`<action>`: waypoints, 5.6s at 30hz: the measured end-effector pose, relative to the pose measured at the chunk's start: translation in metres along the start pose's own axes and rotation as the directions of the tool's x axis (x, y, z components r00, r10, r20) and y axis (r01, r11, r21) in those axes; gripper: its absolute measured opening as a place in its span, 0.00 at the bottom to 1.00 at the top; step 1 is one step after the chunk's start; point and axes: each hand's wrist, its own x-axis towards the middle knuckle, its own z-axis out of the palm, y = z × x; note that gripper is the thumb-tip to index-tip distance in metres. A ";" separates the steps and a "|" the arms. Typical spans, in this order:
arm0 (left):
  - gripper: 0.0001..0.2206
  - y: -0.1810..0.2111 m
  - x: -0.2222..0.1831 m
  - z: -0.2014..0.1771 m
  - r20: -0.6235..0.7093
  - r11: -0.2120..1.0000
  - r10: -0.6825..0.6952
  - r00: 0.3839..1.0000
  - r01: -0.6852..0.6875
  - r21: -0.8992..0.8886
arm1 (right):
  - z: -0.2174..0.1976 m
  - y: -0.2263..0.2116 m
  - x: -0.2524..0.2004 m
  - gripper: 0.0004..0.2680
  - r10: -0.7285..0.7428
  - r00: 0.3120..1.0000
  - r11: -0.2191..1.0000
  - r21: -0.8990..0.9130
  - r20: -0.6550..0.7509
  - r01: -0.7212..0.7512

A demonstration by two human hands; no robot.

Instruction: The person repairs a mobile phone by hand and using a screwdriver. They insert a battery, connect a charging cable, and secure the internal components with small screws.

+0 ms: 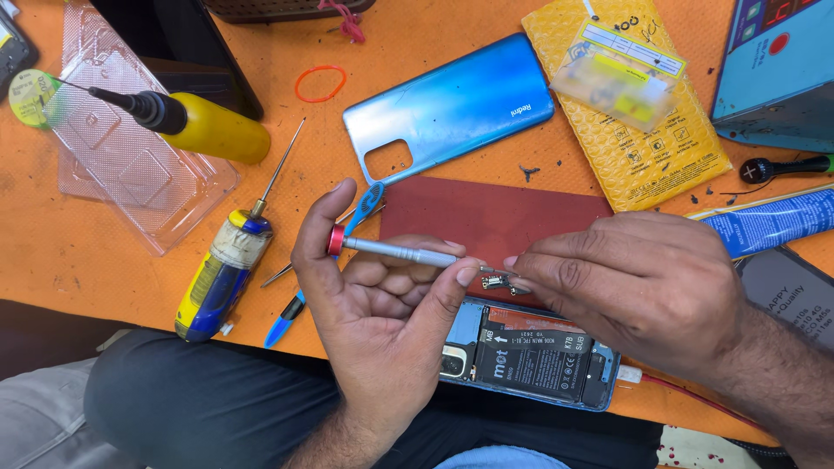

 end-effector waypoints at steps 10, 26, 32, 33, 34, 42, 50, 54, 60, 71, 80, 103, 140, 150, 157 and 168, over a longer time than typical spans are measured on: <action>0.39 -0.004 -0.007 -0.003 0.046 0.994 0.105 0.993 -0.104 -0.027 | 0.001 0.000 -0.002 0.09 0.019 1.000 1.000 0.011 0.014 -0.019; 0.35 -0.002 -0.008 -0.001 0.307 0.725 0.515 0.801 -0.597 0.343 | 0.001 0.004 -0.002 0.11 0.006 0.999 1.000 0.029 0.043 -0.007; 0.31 0.017 -0.004 -0.006 0.367 0.636 0.514 0.776 -0.631 0.444 | -0.001 0.000 0.002 0.11 0.000 0.999 0.996 0.088 0.040 -0.004; 0.30 0.017 -0.007 -0.010 0.344 0.656 0.470 0.813 -0.582 0.481 | -0.002 0.000 0.002 0.11 -0.001 1.000 0.994 0.108 0.031 -0.002; 0.32 0.016 -0.010 -0.014 0.301 0.665 0.506 0.808 -0.588 0.461 | -0.004 -0.001 0.001 0.12 0.006 0.999 0.995 0.103 0.046 -0.011; 0.37 0.007 -0.036 -0.046 0.118 0.683 0.606 0.786 -0.591 0.428 | -0.001 0.015 -0.006 0.13 -0.052 0.971 0.989 0.147 0.232 0.018; 0.41 0.009 -0.049 -0.076 0.396 0.490 0.570 0.720 -0.685 0.539 | 0.010 0.026 -0.018 0.13 -0.220 0.908 0.960 0.244 0.356 0.137; 0.45 0.007 -0.050 -0.078 0.439 0.477 0.552 0.709 -0.700 0.531 | 0.011 0.024 -0.016 0.14 -0.244 0.894 0.949 0.283 0.376 0.140; 0.46 0.006 -0.044 -0.074 0.462 0.449 0.560 0.687 -0.721 0.528 | 0.012 0.024 -0.017 0.12 -0.236 0.914 0.951 0.272 0.331 0.147; 0.23 0.014 -0.041 -0.090 0.579 0.599 0.443 0.685 -0.706 0.377 | 0.010 0.028 -0.019 0.13 -0.249 0.890 0.948 0.282 0.382 0.145; 0.42 -0.015 -0.066 -0.077 0.053 0.837 0.357 0.932 -0.345 0.426 | 0.010 0.025 -0.016 0.12 -0.234 0.895 0.951 0.281 0.380 0.129; 0.45 -0.011 -0.046 -0.018 -0.158 0.969 0.014 0.987 -0.052 -0.242 | 0.009 0.003 -0.008 0.07 0.022 0.974 0.929 0.355 0.226 -0.104; 0.43 -0.032 -0.050 -0.002 0.039 0.849 0.516 0.856 -0.516 0.115 | 0.005 0.001 -0.007 0.09 -0.059 0.989 0.973 0.230 0.132 0.028; 0.43 -0.034 -0.049 -0.006 0.092 0.836 0.518 0.851 -0.526 0.156 | 0.005 0.001 -0.005 0.09 -0.075 0.989 0.976 0.213 0.129 0.046; 0.43 -0.037 -0.054 -0.003 0.029 0.839 0.519 0.854 -0.516 0.171 | 0.005 0.001 -0.005 0.08 -0.083 0.990 0.976 0.210 0.117 0.057; 0.44 -0.013 -0.044 -0.025 -0.195 0.991 0.120 0.973 -0.128 -0.028 | 0.005 0.002 -0.006 0.07 -0.101 0.985 0.975 0.209 0.139 0.071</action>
